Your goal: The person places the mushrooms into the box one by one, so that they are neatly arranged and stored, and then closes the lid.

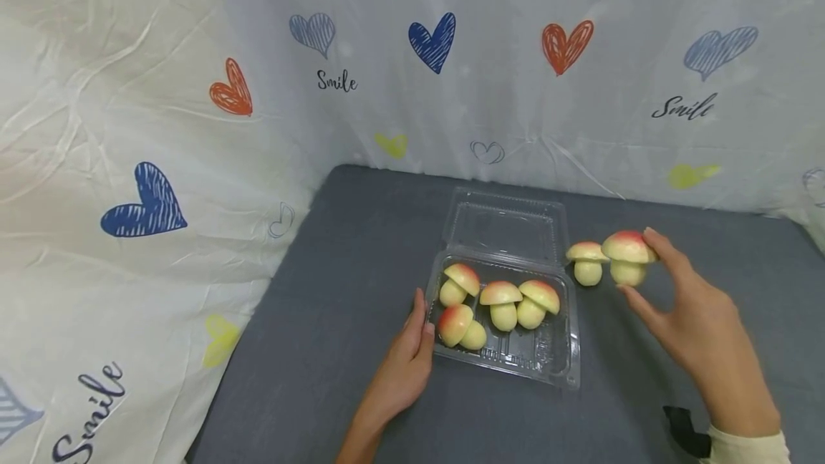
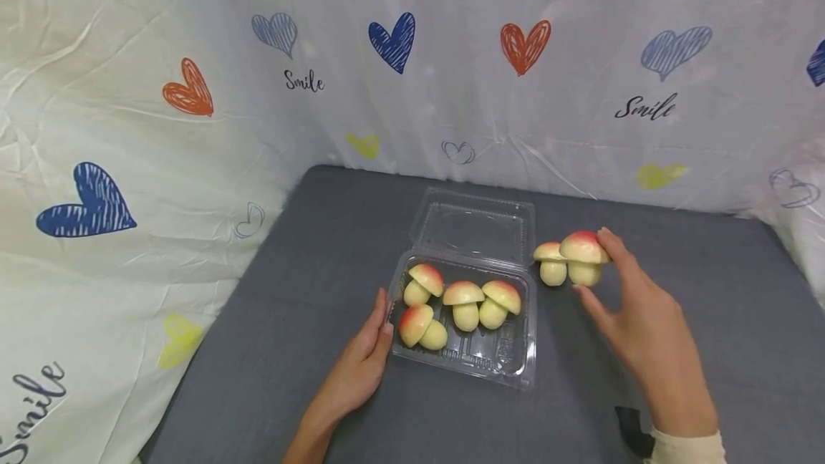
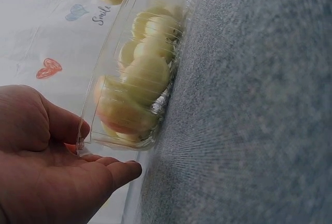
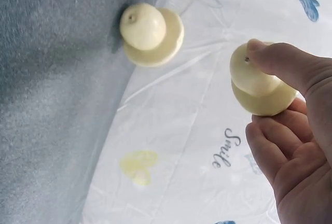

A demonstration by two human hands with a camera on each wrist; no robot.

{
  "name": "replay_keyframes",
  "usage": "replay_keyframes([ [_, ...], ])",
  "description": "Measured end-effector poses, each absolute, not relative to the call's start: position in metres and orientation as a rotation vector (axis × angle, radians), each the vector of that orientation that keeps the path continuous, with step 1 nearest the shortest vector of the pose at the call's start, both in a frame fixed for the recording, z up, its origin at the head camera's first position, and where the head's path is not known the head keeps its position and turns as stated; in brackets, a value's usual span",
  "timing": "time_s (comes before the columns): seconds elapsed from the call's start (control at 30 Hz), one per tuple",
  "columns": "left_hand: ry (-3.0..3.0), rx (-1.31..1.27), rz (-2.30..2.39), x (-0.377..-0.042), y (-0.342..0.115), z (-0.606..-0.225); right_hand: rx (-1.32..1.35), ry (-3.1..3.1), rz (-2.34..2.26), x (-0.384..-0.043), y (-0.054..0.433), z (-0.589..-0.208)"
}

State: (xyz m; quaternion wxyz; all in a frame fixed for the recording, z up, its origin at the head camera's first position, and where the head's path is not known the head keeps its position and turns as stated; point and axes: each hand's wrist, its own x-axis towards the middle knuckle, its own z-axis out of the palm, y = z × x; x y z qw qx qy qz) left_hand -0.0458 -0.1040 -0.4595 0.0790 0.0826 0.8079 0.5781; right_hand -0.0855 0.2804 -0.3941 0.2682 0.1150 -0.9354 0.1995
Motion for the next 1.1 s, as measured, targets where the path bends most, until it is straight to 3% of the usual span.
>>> replay_keyframes([
  [1.1,2.425,0.224,1.725,-0.044,-0.102,-0.459,0.596,-2.404,0.652,-0.059,0.233,-0.410],
])
